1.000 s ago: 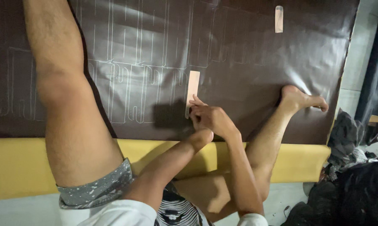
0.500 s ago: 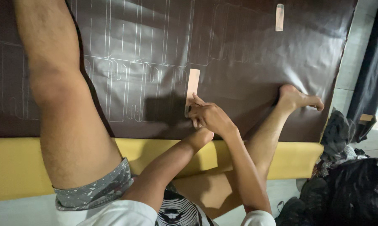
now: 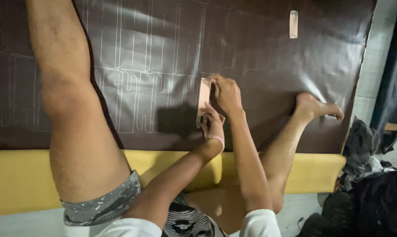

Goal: The person sits on the floor and uses a small wooden guide and a scoring tool to make straight indentations along pre-drawn lines on a large brown sheet. They repeatedly reposition the guide and score multiple sections of the material.

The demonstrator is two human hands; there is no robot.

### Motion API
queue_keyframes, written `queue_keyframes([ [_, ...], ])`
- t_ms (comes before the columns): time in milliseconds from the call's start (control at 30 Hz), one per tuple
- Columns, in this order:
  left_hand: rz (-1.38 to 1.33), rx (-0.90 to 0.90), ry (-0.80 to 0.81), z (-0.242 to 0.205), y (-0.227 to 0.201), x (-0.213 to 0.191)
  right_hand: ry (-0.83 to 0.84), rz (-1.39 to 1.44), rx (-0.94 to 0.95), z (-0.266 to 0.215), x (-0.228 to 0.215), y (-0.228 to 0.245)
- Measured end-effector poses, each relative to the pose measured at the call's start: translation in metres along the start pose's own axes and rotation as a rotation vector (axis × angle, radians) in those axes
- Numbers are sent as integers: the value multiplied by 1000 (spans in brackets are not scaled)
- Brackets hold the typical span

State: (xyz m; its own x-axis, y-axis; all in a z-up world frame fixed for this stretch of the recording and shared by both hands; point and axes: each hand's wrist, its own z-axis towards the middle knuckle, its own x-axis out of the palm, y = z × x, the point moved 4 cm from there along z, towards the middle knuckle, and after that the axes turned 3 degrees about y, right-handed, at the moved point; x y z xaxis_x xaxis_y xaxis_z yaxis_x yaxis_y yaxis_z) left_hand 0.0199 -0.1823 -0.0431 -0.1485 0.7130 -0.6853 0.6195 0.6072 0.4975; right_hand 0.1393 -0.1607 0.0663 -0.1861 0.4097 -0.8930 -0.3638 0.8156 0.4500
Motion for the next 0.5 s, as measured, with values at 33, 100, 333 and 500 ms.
queue_keyframes([
  [33,14,30,-7,-2,1,0,-66,34,-14,3,-1,0],
  [100,-47,-73,-41,-6,11,-1,-30,53,28,7,0,-1],
  [333,-124,-49,-194,-26,22,12,17,38,232,-8,-17,-16],
  [500,-647,-3,-511,-27,44,41,-147,162,71,-18,-17,-26],
])
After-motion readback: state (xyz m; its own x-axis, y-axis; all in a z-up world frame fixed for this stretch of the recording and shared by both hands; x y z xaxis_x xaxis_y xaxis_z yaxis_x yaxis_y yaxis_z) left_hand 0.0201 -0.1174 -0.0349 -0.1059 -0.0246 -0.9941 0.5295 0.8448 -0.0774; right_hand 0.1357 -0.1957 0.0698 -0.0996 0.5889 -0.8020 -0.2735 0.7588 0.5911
